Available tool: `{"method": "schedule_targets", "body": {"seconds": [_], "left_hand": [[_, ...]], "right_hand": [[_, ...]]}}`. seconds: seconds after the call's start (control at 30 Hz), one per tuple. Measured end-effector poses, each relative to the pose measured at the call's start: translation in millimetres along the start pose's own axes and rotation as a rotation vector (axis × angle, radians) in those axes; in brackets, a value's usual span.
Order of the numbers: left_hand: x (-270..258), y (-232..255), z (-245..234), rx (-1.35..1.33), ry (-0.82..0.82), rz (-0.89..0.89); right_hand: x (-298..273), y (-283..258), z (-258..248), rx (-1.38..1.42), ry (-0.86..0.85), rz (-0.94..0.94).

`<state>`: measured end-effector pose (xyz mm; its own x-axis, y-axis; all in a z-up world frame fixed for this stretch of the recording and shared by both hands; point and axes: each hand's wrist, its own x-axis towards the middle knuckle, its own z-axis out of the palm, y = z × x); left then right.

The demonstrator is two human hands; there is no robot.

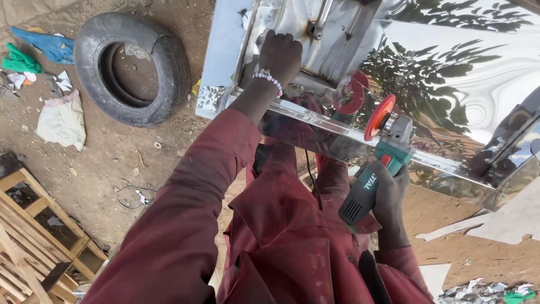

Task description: The person uses an angle grinder with a polishing pad to polish the surface of a stainless steel kitchen sink. They move the tool across the sink's exterior and interior surfaces, then briefly wipe the interior with their hand before resuming polishing.

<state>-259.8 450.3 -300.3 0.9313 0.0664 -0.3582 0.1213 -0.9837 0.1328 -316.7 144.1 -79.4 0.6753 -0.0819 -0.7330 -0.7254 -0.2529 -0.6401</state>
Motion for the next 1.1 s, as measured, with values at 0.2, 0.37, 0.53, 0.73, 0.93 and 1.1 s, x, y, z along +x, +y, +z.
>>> {"method": "schedule_targets", "body": {"seconds": [0.2, 0.37, 0.53, 0.73, 0.93, 1.1], "left_hand": [[20.3, 9.2, 10.1, -0.126, -0.397, -0.017], [29.2, -0.4, 18.3, -0.216, -0.556, 0.046], [36.7, 8.3, 21.0, -0.191, -0.657, -0.035], [52.6, 9.6, 65.5, -0.178, -0.58, -0.041], [47.8, 11.6, 62.0, -0.236, -0.458, -0.061], [53.3, 21.3, 46.0, -0.207, -0.598, -0.168]], "right_hand": [[10.9, -5.0, -12.8, 0.015, 0.062, 0.052], [22.6, -10.3, -22.6, 0.034, 0.071, 0.033], [32.1, -10.5, -29.4, 0.018, 0.078, 0.04], [33.2, -13.8, -30.4, 0.017, 0.083, 0.047], [34.6, -11.6, -27.7, -0.004, 0.059, 0.074], [35.2, -10.7, -26.7, -0.035, 0.06, 0.09]]}}
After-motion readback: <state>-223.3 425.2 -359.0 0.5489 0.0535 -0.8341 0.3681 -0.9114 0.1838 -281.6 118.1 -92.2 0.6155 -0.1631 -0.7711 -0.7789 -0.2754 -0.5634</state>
